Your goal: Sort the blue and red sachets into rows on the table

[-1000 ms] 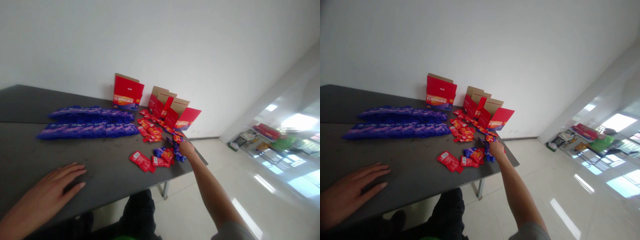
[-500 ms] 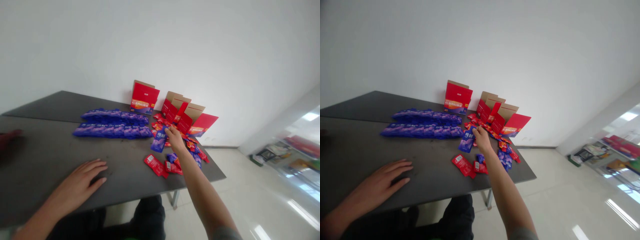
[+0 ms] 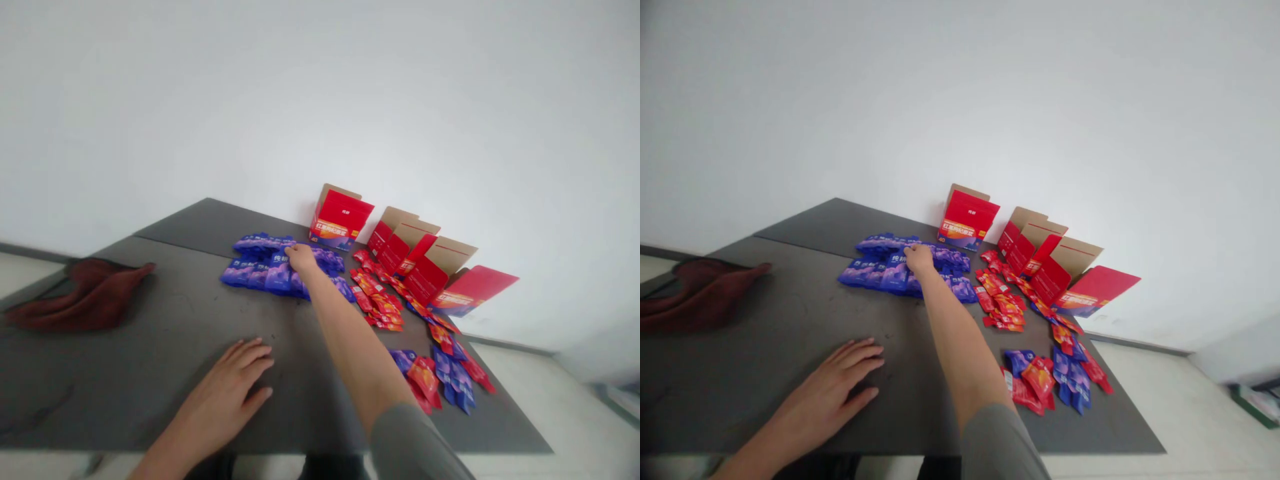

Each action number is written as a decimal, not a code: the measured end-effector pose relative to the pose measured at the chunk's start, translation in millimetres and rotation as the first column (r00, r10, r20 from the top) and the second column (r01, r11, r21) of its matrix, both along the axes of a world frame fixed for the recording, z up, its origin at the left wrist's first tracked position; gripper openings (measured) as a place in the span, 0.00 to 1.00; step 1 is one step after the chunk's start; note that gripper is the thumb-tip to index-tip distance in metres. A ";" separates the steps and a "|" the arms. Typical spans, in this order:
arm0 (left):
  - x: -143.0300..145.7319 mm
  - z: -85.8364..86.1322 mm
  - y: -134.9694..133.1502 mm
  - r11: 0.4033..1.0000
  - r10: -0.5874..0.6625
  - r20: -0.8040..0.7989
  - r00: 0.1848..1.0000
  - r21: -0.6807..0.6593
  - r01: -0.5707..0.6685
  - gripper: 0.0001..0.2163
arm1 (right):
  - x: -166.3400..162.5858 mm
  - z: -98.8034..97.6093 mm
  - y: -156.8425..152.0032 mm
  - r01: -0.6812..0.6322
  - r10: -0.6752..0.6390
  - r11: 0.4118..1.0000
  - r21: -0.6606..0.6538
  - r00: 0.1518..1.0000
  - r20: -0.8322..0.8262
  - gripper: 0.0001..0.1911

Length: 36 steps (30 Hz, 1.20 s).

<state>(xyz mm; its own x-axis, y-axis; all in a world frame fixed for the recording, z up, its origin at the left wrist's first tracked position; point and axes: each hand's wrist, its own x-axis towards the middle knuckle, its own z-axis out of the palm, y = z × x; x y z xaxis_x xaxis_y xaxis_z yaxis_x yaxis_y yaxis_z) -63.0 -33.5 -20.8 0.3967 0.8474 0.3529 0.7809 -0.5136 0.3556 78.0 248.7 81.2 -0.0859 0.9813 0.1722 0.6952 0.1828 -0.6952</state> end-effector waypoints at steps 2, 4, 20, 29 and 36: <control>-0.7 -1.6 0.1 1.000 -0.005 -0.019 1.000 -0.012 0.005 0.19 | -15.3 -6.7 16.3 0.001 0.001 1.000 -0.022 0.997 0.076 0.14; -1.3 -2.9 0.0 1.000 -0.012 -0.027 1.000 -0.020 0.012 0.19 | -23.8 -13.7 28.7 0.003 0.002 0.999 -0.032 0.988 0.157 0.14; -3.0 -9.0 1.3 0.999 -0.036 -0.026 0.999 -0.006 0.036 0.20 | 4.5 -2.8 -39.9 -0.304 0.230 0.952 0.027 0.775 0.589 0.24; -3.1 -7.2 5.4 1.000 0.003 -0.013 1.000 -0.018 -0.004 0.19 | 14.4 -9.0 -84.0 -0.400 0.276 0.915 0.053 0.715 0.643 0.24; -14.5 -22.5 15.2 1.000 -0.017 -0.045 0.999 -0.004 0.017 0.23 | 140.1 18.7 -130.5 -0.231 0.097 0.951 0.207 0.856 0.507 0.20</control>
